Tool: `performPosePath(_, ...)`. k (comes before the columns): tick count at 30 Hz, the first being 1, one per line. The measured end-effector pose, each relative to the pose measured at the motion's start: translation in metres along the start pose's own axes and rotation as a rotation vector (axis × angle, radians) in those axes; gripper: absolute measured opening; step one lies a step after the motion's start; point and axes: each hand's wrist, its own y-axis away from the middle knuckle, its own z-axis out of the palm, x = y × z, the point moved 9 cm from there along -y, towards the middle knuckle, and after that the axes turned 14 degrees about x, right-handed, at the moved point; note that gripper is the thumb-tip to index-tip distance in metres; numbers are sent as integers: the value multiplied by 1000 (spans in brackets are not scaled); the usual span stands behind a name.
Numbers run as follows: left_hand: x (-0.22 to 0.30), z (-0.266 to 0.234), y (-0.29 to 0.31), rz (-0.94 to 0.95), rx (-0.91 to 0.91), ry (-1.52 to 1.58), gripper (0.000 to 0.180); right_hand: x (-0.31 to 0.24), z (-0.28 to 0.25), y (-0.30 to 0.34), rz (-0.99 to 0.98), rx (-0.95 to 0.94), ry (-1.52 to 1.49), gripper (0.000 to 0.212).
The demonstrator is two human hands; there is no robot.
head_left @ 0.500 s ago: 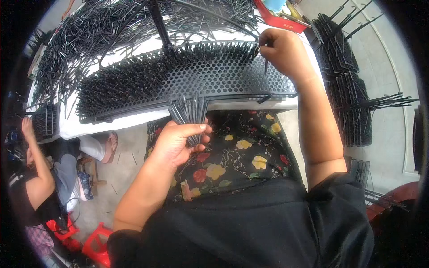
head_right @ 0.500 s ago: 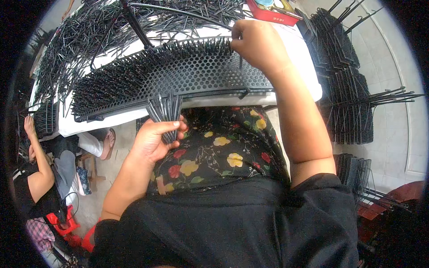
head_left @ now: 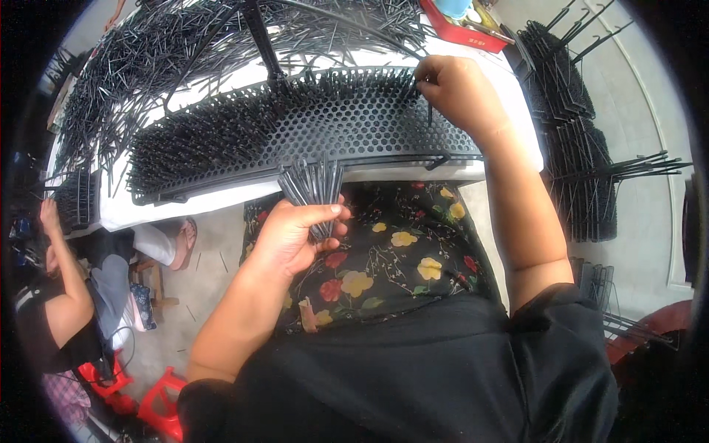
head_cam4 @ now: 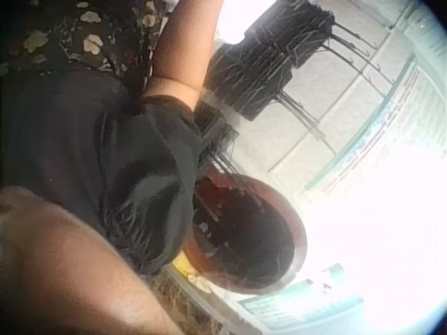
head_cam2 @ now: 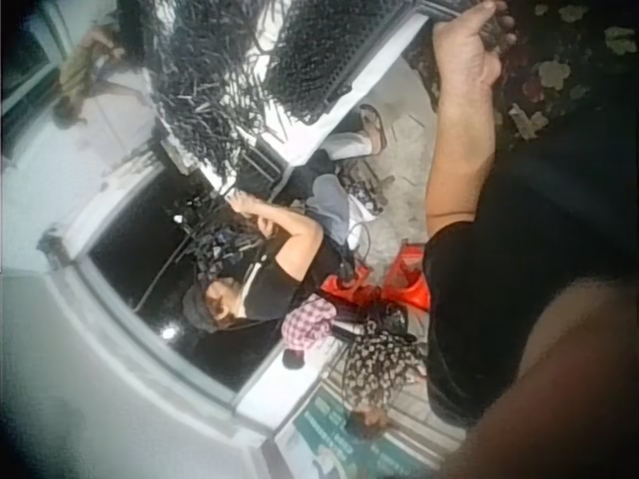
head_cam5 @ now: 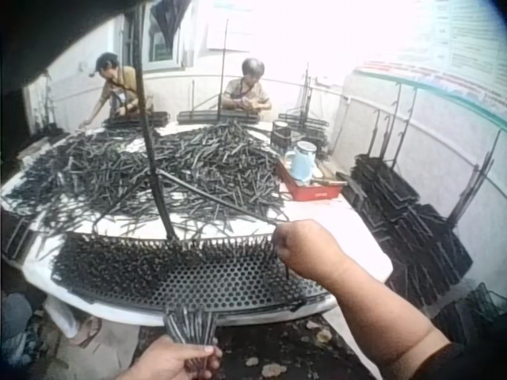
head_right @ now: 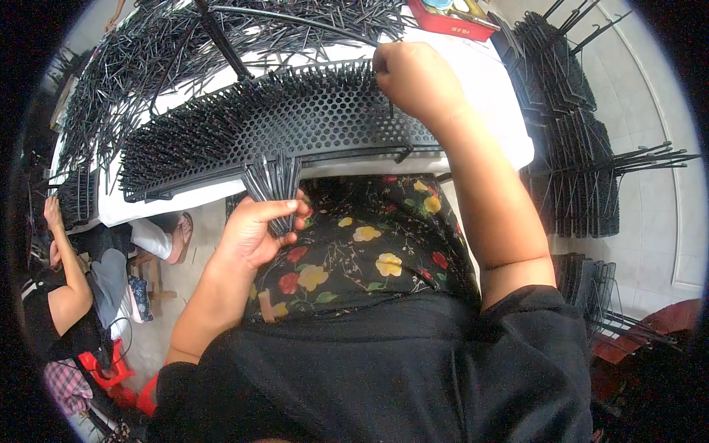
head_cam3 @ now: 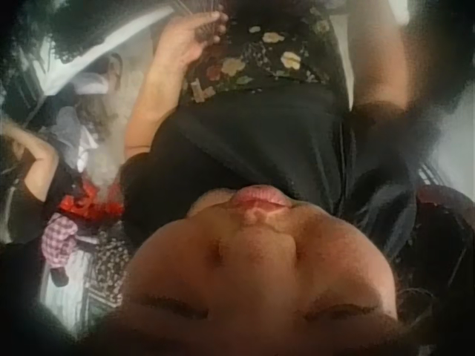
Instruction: Inserting small black rods into a perforated base to assemble a grid-like component.
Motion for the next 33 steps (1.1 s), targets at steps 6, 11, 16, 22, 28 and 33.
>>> performPosePath(6, 9, -4, 1, -9, -7, -16, 24, -9, 4, -10, -47, -42, 141, 17)
performPosePath(11, -4, -8, 0, -52, -23, 29, 32, -2, 9, -7, 10, -129, 146, 16)
performPosePath(16, -5, 4, 2, -50, -76, 3, 23, -4, -6, -3, 66, -75, 79, 14)
performPosePath(22, -3, -1, 5, -35, -70, 24, 21, -11, 2, -10, -10, -50, 62, 14)
performPosePath(28, -3, 0, 4, -36, -66, 7, 20, -4, -11, -18, 53, 44, -102, 10)
performPosePath(33, -3, 0, 3, -18, -89, 20, 19, -13, -24, -15, 75, 74, -96, 11)
